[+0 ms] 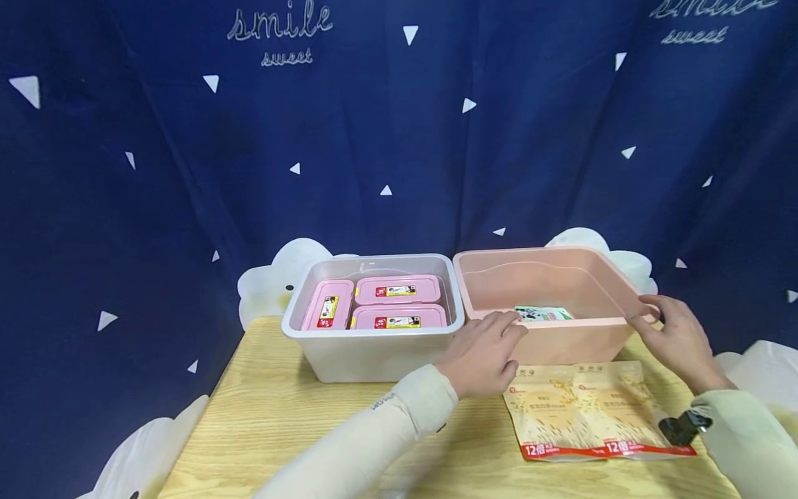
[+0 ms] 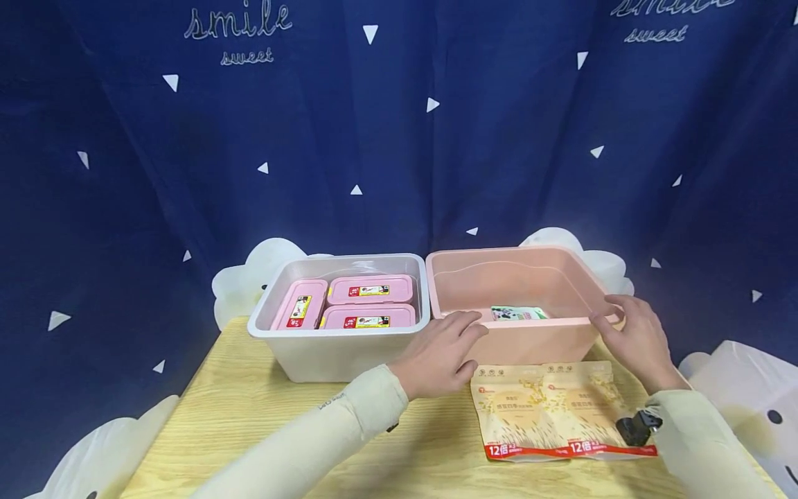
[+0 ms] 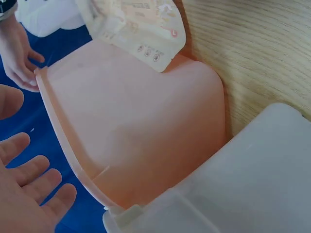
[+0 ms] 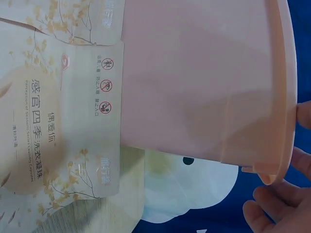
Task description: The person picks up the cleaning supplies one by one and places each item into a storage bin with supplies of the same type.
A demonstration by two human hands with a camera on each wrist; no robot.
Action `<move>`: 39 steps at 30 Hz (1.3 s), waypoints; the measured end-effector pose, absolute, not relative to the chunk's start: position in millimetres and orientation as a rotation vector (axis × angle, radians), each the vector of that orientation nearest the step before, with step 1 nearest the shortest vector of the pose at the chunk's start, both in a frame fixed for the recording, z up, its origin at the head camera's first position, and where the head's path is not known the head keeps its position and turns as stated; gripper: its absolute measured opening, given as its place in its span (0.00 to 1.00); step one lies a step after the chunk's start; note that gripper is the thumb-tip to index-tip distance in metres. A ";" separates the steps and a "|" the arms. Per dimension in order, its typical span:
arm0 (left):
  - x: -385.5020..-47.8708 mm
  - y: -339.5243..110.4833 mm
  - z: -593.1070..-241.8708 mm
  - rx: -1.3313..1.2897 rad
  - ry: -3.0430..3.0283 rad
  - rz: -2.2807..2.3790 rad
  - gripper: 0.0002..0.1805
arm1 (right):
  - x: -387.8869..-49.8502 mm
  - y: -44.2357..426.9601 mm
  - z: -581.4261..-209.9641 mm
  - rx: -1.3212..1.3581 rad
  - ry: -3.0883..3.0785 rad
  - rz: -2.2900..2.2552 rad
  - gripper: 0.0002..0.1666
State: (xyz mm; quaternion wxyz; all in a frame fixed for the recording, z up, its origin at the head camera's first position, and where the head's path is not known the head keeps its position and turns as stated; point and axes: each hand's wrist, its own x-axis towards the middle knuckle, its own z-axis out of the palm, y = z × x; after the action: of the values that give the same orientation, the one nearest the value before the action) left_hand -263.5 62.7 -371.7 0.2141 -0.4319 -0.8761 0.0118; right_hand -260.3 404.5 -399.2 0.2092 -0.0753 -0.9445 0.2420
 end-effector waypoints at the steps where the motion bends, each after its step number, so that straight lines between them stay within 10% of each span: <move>1: -263.4 63.0 -372.2 -1.199 -2.423 0.026 0.27 | -260.4 404.5 -399.5 -0.219 -2.636 0.684 0.36; 39: -253.1 51.2 -422.1 -1.236 -2.638 -0.075 0.15 | -275.3 418.0 -430.3 -0.134 -2.556 1.373 0.43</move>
State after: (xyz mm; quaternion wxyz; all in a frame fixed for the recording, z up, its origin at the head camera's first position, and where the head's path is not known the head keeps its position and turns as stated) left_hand -253.1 51.2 -422.1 0.1137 -0.4214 -0.8993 -0.0256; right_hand -275.3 418.0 -430.3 0.1184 -0.0459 -0.8737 0.4695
